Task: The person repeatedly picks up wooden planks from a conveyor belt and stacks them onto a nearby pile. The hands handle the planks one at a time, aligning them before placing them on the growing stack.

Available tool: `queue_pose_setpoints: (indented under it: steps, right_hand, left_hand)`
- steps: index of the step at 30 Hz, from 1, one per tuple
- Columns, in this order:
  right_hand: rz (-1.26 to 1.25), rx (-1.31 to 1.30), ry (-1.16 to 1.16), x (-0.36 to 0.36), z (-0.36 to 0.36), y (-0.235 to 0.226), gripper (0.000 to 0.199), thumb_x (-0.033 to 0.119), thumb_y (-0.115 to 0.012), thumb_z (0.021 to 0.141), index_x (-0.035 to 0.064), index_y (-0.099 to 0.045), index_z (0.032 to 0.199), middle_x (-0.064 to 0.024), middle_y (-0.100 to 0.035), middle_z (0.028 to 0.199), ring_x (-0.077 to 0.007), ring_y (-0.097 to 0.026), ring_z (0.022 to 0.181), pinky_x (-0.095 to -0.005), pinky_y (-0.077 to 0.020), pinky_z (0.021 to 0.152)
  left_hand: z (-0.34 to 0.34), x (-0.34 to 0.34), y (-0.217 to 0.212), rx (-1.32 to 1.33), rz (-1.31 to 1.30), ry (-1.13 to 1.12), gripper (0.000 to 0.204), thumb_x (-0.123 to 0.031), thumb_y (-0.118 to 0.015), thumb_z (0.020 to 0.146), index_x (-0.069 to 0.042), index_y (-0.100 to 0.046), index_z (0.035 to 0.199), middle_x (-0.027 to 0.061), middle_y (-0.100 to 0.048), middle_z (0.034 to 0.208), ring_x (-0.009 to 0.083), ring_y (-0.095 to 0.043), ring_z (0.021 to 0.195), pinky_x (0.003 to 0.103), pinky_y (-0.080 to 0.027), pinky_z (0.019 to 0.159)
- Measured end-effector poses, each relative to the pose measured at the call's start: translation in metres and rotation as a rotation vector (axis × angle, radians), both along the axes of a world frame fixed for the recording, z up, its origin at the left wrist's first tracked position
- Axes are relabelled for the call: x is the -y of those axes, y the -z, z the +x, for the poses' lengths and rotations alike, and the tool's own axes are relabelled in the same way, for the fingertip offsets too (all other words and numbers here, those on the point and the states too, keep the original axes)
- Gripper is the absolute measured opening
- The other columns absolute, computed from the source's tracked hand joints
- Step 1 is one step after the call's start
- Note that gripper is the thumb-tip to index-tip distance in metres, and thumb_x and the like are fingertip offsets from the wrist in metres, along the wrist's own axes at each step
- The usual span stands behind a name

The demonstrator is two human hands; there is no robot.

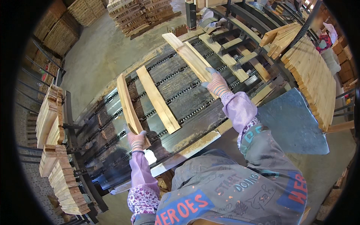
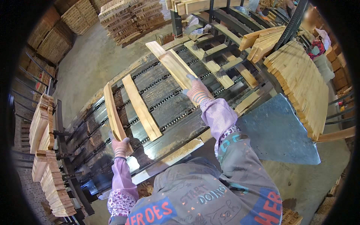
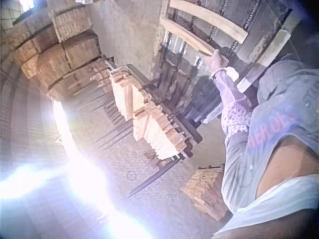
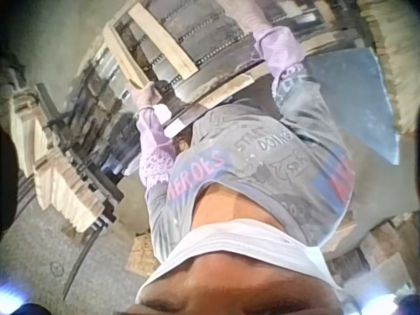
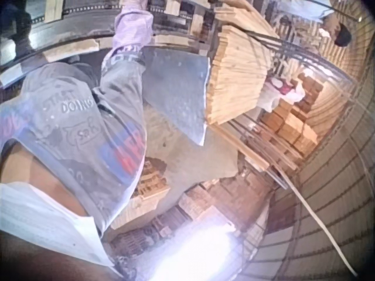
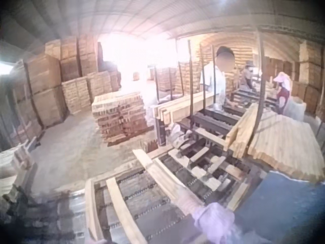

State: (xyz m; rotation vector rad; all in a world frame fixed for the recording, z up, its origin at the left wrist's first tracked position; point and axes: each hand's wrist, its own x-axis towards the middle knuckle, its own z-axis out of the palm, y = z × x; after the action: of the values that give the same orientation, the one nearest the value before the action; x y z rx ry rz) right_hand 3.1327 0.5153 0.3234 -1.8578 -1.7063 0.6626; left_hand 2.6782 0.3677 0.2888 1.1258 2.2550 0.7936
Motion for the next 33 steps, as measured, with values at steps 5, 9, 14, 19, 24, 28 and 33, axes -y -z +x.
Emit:
queue_pose_setpoints:
  steps: [5,9,14,19,24,28,33]
  right_hand:
    - [-0.293,0.471,-0.010,-0.002,0.004,0.019,0.089,0.041,-0.077,0.087,0.0281,-0.030,0.161,-0.0213,-0.037,0.160,-0.0446,-0.049,0.140,-0.0569,-0.0424,0.112]
    - [-0.352,0.387,-0.049,-0.005,-0.010,0.014,0.092,0.032,-0.081,0.085,0.0289,-0.030,0.161,-0.0246,-0.039,0.159,-0.0433,-0.054,0.137,-0.0479,-0.0492,0.109]
    - [-0.159,-0.504,-0.012,0.003,-0.016,0.011,0.105,0.016,-0.093,0.073,0.0131,-0.034,0.160,-0.0223,-0.052,0.151,-0.0332,-0.059,0.131,-0.0403,-0.0492,0.109]
    - [-0.292,-1.177,-0.064,0.044,-0.031,0.028,0.092,0.024,-0.090,0.081,0.0064,-0.041,0.157,-0.0145,-0.064,0.132,-0.0276,-0.062,0.120,-0.0410,-0.0508,0.103]
    - [-0.355,-1.122,-0.108,0.068,-0.043,0.022,0.091,0.025,-0.088,0.082,0.0081,-0.041,0.157,-0.0147,-0.064,0.134,-0.0263,-0.061,0.121,-0.0408,-0.0502,0.105]
    - [-0.322,-1.051,-0.210,0.078,-0.051,0.012,0.087,0.025,-0.085,0.086,0.0077,-0.039,0.159,-0.0139,-0.064,0.134,-0.0242,-0.060,0.123,-0.0380,-0.0482,0.108]
    - [-0.244,-1.138,-0.258,0.095,-0.084,-0.011,0.084,0.017,-0.084,0.088,0.0073,-0.039,0.157,-0.0125,-0.065,0.131,-0.0220,-0.062,0.120,-0.0372,-0.0507,0.105]
  left_hand:
    - [0.020,-0.005,0.009,0.120,0.319,0.074,0.102,0.008,-0.080,0.070,-0.009,-0.030,0.158,0.0155,-0.065,0.115,0.0278,-0.068,0.097,0.039,-0.063,0.083]
    - [0.069,-0.022,0.008,0.128,0.341,0.095,0.104,0.003,-0.083,0.072,-0.011,-0.028,0.160,0.0181,-0.063,0.129,0.0285,-0.067,0.105,0.038,-0.061,0.088]
    - [0.117,-0.039,-0.034,-0.310,-0.322,0.108,0.130,-0.028,-0.093,0.071,-0.024,-0.007,0.169,0.0350,-0.056,0.137,0.0459,-0.064,0.122,0.048,-0.054,0.104]
    - [0.101,-0.040,-0.041,-0.346,-0.446,0.130,0.135,-0.028,-0.092,0.069,-0.026,0.000,0.169,0.0347,-0.054,0.138,0.0453,-0.066,0.119,0.047,-0.055,0.102]
    - [0.050,-0.022,-0.040,-0.090,-0.141,0.088,0.126,-0.006,-0.088,0.068,-0.020,-0.011,0.167,0.0187,-0.068,0.114,0.0420,-0.070,0.105,0.049,-0.059,0.097]
    - [0.032,-0.017,-0.063,0.899,0.204,-0.015,0.096,0.003,-0.085,0.075,-0.008,-0.033,0.155,0.0154,-0.068,0.110,0.0293,-0.072,0.086,0.045,-0.067,0.074]
    - [0.079,-0.002,-0.096,1.210,0.244,0.148,0.075,-0.008,-0.084,0.080,-0.002,-0.047,0.145,0.0132,-0.070,0.111,0.0295,-0.074,0.093,0.044,-0.067,0.078]
